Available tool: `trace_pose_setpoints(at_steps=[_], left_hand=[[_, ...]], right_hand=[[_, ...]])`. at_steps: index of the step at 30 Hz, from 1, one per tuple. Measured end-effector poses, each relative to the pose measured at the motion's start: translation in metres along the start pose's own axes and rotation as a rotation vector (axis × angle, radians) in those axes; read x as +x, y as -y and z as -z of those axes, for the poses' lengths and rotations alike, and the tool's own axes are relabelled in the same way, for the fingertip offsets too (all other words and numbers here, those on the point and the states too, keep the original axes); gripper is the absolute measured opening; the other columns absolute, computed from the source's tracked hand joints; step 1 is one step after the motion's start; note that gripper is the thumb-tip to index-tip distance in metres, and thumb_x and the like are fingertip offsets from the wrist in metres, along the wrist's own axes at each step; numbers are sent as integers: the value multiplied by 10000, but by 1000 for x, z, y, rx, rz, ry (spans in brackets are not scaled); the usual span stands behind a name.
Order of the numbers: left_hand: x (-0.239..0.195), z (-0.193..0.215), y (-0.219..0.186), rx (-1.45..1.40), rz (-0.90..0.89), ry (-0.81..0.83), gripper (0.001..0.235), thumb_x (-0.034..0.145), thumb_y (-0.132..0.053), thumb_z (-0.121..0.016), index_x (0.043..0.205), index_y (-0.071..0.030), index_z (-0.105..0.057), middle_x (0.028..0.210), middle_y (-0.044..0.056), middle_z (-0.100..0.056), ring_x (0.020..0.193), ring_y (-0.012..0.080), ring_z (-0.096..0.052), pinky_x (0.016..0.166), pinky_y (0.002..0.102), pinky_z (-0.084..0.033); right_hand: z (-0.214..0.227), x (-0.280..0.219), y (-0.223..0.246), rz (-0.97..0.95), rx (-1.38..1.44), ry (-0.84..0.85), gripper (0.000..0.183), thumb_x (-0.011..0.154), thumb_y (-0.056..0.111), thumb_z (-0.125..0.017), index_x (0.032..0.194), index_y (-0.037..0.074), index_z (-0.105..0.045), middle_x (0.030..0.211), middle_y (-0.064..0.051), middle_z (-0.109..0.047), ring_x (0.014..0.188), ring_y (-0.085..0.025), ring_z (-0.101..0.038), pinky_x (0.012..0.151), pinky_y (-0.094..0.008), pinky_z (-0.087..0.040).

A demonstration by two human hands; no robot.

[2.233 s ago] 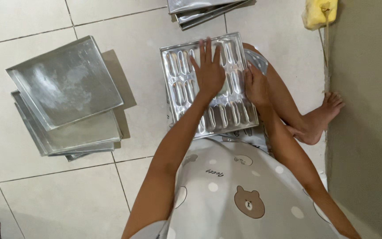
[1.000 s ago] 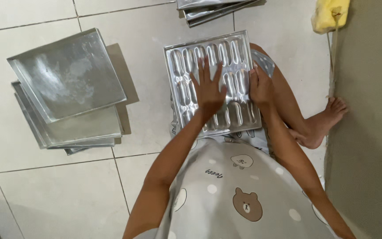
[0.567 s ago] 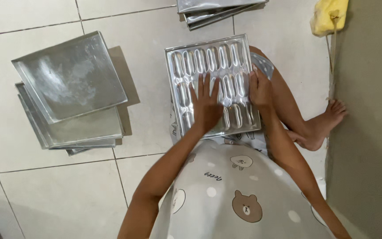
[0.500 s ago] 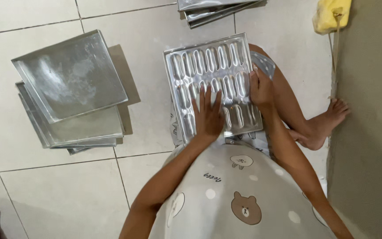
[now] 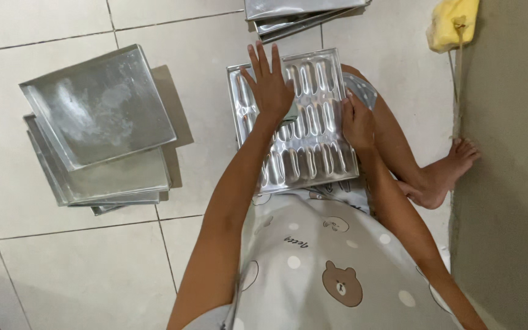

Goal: The person sits on the floor and wipes a metal tray with a cloth. They repeatedly rub the surface of the tray, focusing on the grooves, while other trays are stacked nearby.

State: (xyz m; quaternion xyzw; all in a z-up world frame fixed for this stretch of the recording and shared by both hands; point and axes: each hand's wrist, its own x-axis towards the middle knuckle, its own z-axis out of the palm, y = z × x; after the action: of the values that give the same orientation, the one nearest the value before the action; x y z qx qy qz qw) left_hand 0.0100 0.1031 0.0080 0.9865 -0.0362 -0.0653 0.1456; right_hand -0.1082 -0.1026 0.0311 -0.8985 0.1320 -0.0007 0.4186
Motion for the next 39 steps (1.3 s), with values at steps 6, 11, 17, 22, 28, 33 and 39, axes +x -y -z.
trace_pose_setpoints(at_steps=[6, 11, 17, 22, 28, 33, 39], left_hand=[[-119, 31, -15, -89, -100, 116, 974, 868, -209, -717, 1682, -141, -185, 1763, 172, 29, 1619, 407, 97, 1204, 784, -95], [-187, 17, -7, -112, -142, -2, 953, 889, -241, -739, 1671, -181, -197, 1754, 200, -43, 1601, 485, -11, 1101, 841, -207], [-87, 12, 12, -243, -137, -69, 878, 832, -129, -760, 1624, -188, -386, 1756, 173, -94, 1617, 442, -5, 1152, 820, -192], [12, -3, 48, -153, -178, -116, 918, 858, -100, -739, 1667, -205, -317, 1747, 115, -24, 1616, 348, 70, 1222, 775, -71], [-35, 10, 40, -93, -174, -61, 926, 871, -74, -690, 1677, -194, -250, 1741, 134, 43, 1612, 358, 85, 1254, 724, -69], [-165, 42, 10, -96, -201, 86, 865, 868, -91, -669, 1649, -114, -298, 1747, 218, -40, 1617, 415, -12, 1230, 698, -153], [-137, 27, 24, -97, -146, 13, 864, 965, -165, -654, 1689, -174, -182, 1758, 194, -15, 1620, 421, 4, 1252, 706, -103]], right_hand=[[-1, -2, 0, 19, 25, -4, 421, 1155, 279, -436, 1487, 65, -584, 1437, -193, -610, 1326, -378, -559, 1144, -508, -429], [-5, -2, -2, 26, 22, -20, 396, 1150, 238, -466, 1478, 59, -597, 1420, -217, -618, 1320, -384, -565, 1144, -501, -429], [4, 0, 16, -4, -24, -19, 433, 1161, 275, -432, 1475, 9, -567, 1404, -264, -610, 1309, -418, -570, 1136, -538, -427], [4, 38, -5, 170, -53, 3, 410, 1132, 252, -363, 1282, -4, -645, 1017, -175, -712, 927, -369, -666, 785, -464, -470], [-3, 59, -9, 137, -81, 19, 475, 1121, 287, -370, 1464, 14, -551, 1422, -213, -627, 1321, -389, -569, 1073, -489, -433], [7, 46, 17, 132, -151, 74, 431, 1155, 235, -365, 1479, -2, -522, 1351, -314, -635, 1236, -499, -596, 1031, -625, -452], [-4, 53, -10, 121, -118, 46, 438, 1166, 276, -366, 1512, 27, -467, 1388, -318, -611, 1289, -499, -564, 1074, -618, -423]])
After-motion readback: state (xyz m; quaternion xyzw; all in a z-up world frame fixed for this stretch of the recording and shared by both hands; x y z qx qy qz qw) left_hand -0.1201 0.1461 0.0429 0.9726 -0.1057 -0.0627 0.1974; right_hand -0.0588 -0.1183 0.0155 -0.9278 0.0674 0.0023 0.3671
